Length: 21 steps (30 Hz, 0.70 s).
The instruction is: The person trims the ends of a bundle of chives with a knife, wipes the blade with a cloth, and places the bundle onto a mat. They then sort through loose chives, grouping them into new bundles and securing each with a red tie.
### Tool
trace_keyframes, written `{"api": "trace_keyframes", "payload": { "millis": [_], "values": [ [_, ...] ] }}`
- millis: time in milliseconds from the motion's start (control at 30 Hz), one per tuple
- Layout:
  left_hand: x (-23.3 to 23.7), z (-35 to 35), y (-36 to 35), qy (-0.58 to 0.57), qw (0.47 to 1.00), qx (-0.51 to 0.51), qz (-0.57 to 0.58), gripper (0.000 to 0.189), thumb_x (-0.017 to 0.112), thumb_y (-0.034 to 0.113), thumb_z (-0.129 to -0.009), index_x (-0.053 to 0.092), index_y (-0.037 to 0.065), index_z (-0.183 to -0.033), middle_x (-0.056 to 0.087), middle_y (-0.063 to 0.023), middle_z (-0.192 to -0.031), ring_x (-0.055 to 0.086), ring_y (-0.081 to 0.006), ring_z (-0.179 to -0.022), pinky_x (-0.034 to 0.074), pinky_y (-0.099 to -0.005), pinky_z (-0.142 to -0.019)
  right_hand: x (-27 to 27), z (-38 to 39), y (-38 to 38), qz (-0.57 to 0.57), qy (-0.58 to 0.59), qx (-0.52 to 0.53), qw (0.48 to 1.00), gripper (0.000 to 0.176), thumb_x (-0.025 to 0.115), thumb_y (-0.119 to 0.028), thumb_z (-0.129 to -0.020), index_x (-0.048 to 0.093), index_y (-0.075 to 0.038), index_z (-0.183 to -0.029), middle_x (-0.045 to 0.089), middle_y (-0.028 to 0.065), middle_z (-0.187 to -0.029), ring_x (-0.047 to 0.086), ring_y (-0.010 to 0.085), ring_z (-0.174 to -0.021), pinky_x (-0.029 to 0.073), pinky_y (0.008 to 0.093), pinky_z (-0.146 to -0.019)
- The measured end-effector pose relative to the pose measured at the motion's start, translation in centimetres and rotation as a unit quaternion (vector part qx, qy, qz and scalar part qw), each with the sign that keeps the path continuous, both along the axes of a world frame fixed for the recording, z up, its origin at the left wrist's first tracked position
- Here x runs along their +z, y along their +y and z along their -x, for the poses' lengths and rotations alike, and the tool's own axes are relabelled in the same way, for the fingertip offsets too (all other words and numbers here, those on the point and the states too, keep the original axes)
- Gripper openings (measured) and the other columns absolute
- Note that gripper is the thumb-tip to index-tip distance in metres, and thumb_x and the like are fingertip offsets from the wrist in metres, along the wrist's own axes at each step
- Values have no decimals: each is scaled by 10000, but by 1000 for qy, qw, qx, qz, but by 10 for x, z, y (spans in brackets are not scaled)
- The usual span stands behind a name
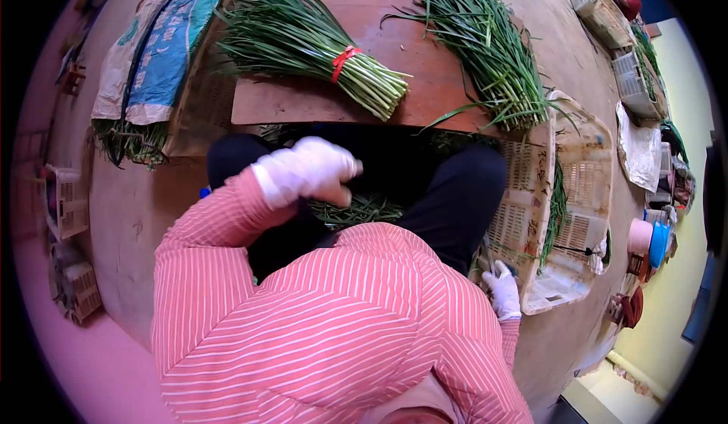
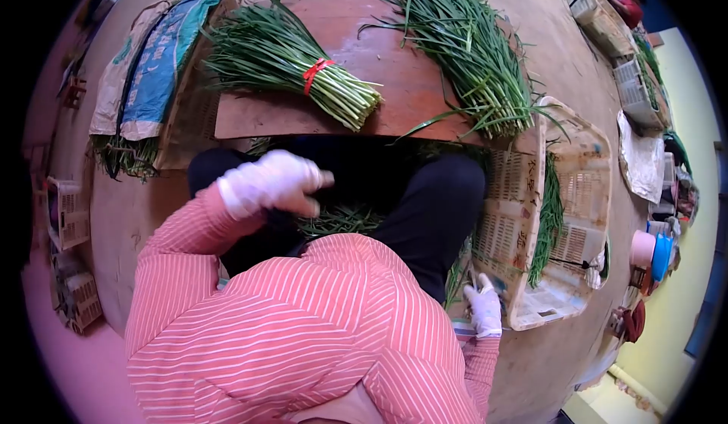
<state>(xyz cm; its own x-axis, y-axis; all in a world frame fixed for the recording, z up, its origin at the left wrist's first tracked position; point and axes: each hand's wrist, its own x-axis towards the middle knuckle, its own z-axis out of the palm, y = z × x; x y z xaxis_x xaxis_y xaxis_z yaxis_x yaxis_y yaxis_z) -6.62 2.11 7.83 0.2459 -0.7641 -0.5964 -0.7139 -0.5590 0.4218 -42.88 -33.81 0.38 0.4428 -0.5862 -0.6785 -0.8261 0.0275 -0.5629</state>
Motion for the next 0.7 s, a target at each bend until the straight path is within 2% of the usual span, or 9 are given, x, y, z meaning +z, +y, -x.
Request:
{"api": "trace_keyframes", "payload": {
  "millis": [67,100,200,333,400,433,533,567,700],
  "values": [
    [13,-29,-1,-182,971,75,135,692,780,295,-723,528,118,-1343,656,-192,-1120,641,-370,-946,514,-433,-849,44,-37,23,-27,-22,-23,999,377,546,-162,-952,549,-83,-1321,562,-41,-720,445,27,-505,362,192,-418],
    [8,-43,-2,-277,921,104,252,750,810,239,-691,502,82,-1356,612,-184,-1230,617,-364,-1023,504,-417,-892,50,-44,23,-11,-28,-22,999,358,537,-165,-959,557,-82,-1307,558,-43,-718,445,23,-512,358,188,-417],
    [1,-78,-28,-455,861,16,226,1069,879,268,-572,331,90,-1473,390,-194,-1478,447,-371,-1311,388,-429,-1087,59,-65,22,29,-73,-40,996,394,532,-175,-969,536,-91,-1354,533,-46,-686,419,22,-480,349,186,-408],
    [-19,-106,-63,-465,865,-116,151,1158,889,274,-552,258,137,-1513,327,-199,-1514,358,-369,-1384,331,-447,-1133,93,-101,42,95,-201,-92,971,361,571,-216,-983,530,-87,-1318,479,-57,-646,401,22,-470,320,179,-401],
    [-25,-120,-75,-343,921,-82,163,1138,885,269,-562,269,174,-1514,352,-192,-1507,470,-374,-1293,396,-433,-1081,115,-118,47,122,-240,-92,959,379,594,-233,-981,520,-89,-1324,500,-55,-661,418,15,-487,334,169,-427],
    [-19,-119,-79,-299,943,-25,145,1076,876,266,-589,302,194,-1496,525,-193,-1362,602,-362,-1107,474,-428,-965,120,-124,47,126,-266,-97,951,344,603,-237,-978,535,-88,-1281,515,-50,-670,431,18,-495,340,170,-433],
    [-19,-126,-92,-317,940,68,105,1017,868,284,-609,343,152,-1470,662,-173,-1121,656,-348,-928,505,-434,-841,129,-146,42,77,-329,-115,934,423,588,-218,-986,491,-66,-1368,550,-19,-711,471,27,-531,393,177,-475],
    [-25,-132,-91,-346,922,79,156,946,856,336,-630,404,104,-1428,691,-154,-971,657,-342,-907,498,-440,-814,127,-157,45,54,-368,-140,918,324,606,-216,-978,539,-47,-1246,572,-7,-720,490,38,-531,396,179,-474],
    [-20,-139,-103,-338,922,168,82,738,838,413,-647,560,65,-1236,694,-161,-976,662,-344,-919,507,-420,-835,119,-212,56,-5,-318,-82,945,342,630,-302,-959,561,-28,-1152,566,-16,-678,497,51,-512,394,191,-469]
  ]
}}
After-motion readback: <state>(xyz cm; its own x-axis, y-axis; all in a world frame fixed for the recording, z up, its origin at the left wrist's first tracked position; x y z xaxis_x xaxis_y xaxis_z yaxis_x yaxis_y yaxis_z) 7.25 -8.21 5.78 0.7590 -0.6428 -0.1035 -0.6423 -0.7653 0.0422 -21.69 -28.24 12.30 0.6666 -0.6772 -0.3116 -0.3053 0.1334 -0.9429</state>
